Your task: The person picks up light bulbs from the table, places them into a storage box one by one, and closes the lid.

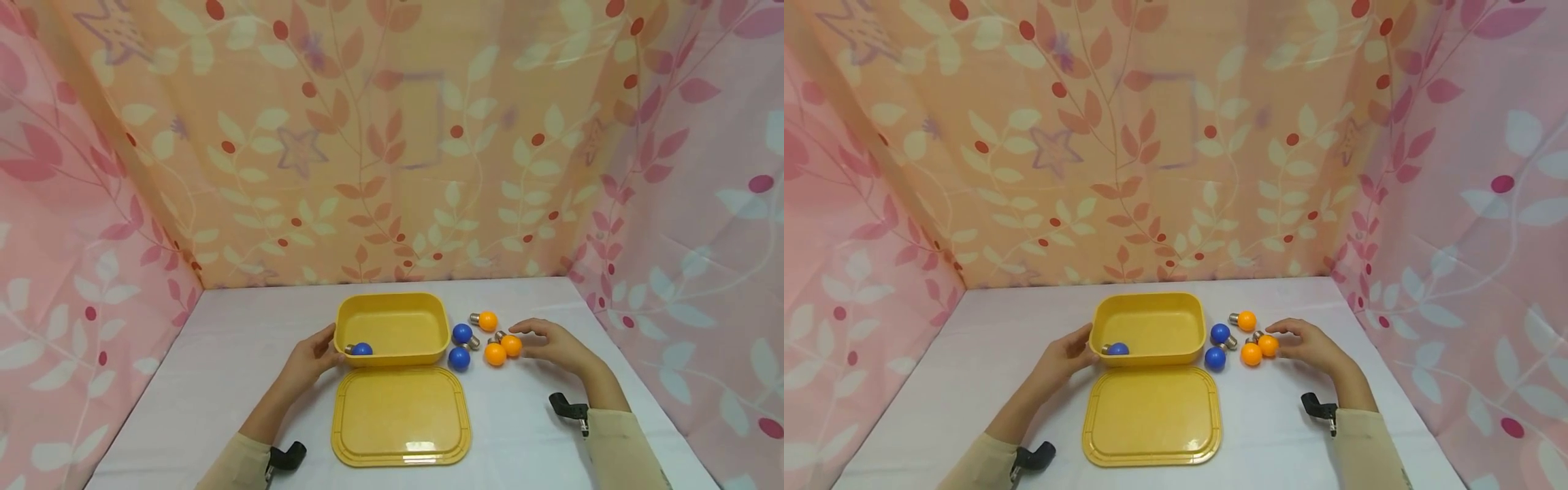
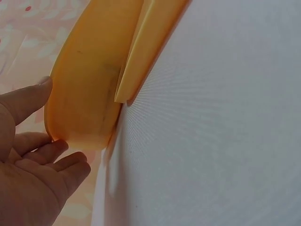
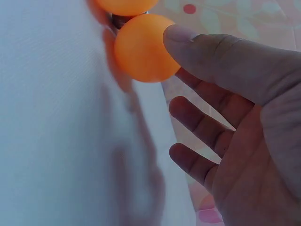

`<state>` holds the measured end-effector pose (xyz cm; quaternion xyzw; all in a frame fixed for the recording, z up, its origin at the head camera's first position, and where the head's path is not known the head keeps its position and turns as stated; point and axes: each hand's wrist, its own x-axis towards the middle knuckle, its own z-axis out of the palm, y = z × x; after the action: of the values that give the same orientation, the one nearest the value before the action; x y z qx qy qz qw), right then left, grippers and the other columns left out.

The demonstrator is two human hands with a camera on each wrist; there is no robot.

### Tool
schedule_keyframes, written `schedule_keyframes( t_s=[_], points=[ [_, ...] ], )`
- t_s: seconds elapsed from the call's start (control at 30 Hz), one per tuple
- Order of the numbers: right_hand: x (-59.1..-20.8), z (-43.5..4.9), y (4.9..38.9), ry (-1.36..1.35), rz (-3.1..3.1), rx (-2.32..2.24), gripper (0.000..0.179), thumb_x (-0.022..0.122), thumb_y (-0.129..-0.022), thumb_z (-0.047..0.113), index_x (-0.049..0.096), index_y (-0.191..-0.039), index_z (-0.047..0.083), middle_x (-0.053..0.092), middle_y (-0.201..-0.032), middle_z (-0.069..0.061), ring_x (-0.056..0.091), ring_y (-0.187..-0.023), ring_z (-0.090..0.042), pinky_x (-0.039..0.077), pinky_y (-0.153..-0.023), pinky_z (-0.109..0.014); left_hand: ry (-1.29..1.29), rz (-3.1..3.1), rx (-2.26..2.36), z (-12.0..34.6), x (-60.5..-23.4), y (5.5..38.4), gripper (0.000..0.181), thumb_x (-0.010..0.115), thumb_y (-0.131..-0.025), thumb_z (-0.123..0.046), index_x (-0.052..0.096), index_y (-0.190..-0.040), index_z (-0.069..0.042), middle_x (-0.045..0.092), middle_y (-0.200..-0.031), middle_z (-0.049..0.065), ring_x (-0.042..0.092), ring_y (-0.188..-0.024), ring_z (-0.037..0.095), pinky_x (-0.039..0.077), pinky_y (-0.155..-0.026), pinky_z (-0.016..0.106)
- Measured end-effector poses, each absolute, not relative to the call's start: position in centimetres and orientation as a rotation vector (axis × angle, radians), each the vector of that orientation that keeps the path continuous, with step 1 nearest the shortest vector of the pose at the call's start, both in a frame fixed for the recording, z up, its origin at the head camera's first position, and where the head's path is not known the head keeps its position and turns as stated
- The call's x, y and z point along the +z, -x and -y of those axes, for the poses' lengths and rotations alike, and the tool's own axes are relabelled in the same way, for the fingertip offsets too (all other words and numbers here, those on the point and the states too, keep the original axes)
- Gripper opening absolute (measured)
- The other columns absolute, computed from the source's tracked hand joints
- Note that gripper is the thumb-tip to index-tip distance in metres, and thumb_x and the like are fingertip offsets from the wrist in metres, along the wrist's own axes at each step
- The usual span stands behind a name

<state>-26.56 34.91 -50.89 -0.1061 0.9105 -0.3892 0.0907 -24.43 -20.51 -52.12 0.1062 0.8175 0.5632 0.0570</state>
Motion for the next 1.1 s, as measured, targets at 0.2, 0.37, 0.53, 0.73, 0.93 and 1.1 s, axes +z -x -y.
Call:
schedule_keyframes(
  t_s=[0.2,0.37,0.53,0.73,0.93,1.1],
  points=[
    [-52.0,-35.3,26.4,0.264,-2.685,-1.162,0.044,0.083,-0.086,0.033,0.07,-0.128,0.028,0.063,-0.135,-0.008,0.051,-0.133,-0.043,0.04,-0.11,-0.07,-0.312,-2.484,1.695,20.4,-52.5,24.1,0.081,0.08,-0.091,-0.03,0.039,-0.159,-0.014,0.04,-0.163,0.009,0.035,-0.151,0.031,0.035,-0.119,0.046],
    [-52.4,-35.2,26.4,0.309,-2.711,-1.171,0.046,0.083,-0.086,0.033,0.07,-0.129,0.024,0.064,-0.132,-0.008,0.055,-0.126,-0.038,0.043,-0.11,-0.066,-0.307,-2.487,1.69,20.3,-52.5,24.0,0.08,0.078,-0.092,-0.027,0.037,-0.159,-0.011,0.039,-0.163,0.011,0.034,-0.151,0.032,0.035,-0.119,0.046],
    [-52.4,-35.1,26.8,0.338,-2.754,-1.142,0.046,0.084,-0.085,0.034,0.07,-0.128,0.023,0.066,-0.129,-0.007,0.057,-0.122,-0.034,0.044,-0.11,-0.063,-0.306,-2.493,1.682,20.3,-52.3,24.2,0.08,0.078,-0.093,-0.026,0.036,-0.16,-0.01,0.037,-0.164,0.011,0.034,-0.151,0.031,0.035,-0.119,0.046],
    [-52.2,-34.8,26.8,0.284,-2.759,-1.129,0.047,0.085,-0.084,0.035,0.071,-0.128,0.025,0.066,-0.129,-0.005,0.058,-0.12,-0.032,0.047,-0.108,-0.06,-0.308,-2.48,1.693,20.2,-52.1,24.5,0.081,0.077,-0.093,-0.024,0.035,-0.16,-0.009,0.037,-0.164,0.011,0.033,-0.152,0.031,0.034,-0.119,0.044],
    [-52.5,-34.9,26.8,0.242,-2.746,-1.123,0.048,0.085,-0.083,0.039,0.07,-0.128,0.027,0.065,-0.129,-0.004,0.057,-0.121,-0.031,0.048,-0.109,-0.06,-0.29,-2.471,1.691,20.2,-52.1,24.4,0.082,0.078,-0.092,-0.025,0.035,-0.16,-0.009,0.037,-0.164,0.011,0.034,-0.151,0.03,0.035,-0.119,0.042],
    [-52.4,-35.2,26.9,0.261,-2.773,-1.102,0.047,0.084,-0.084,0.041,0.07,-0.127,0.028,0.065,-0.127,-0.004,0.057,-0.12,-0.032,0.046,-0.109,-0.062,-0.314,-2.461,1.71,20.3,-52.2,24.4,0.084,0.079,-0.091,-0.028,0.035,-0.16,-0.009,0.037,-0.164,0.012,0.033,-0.152,0.03,0.034,-0.119,0.043]
  ],
)
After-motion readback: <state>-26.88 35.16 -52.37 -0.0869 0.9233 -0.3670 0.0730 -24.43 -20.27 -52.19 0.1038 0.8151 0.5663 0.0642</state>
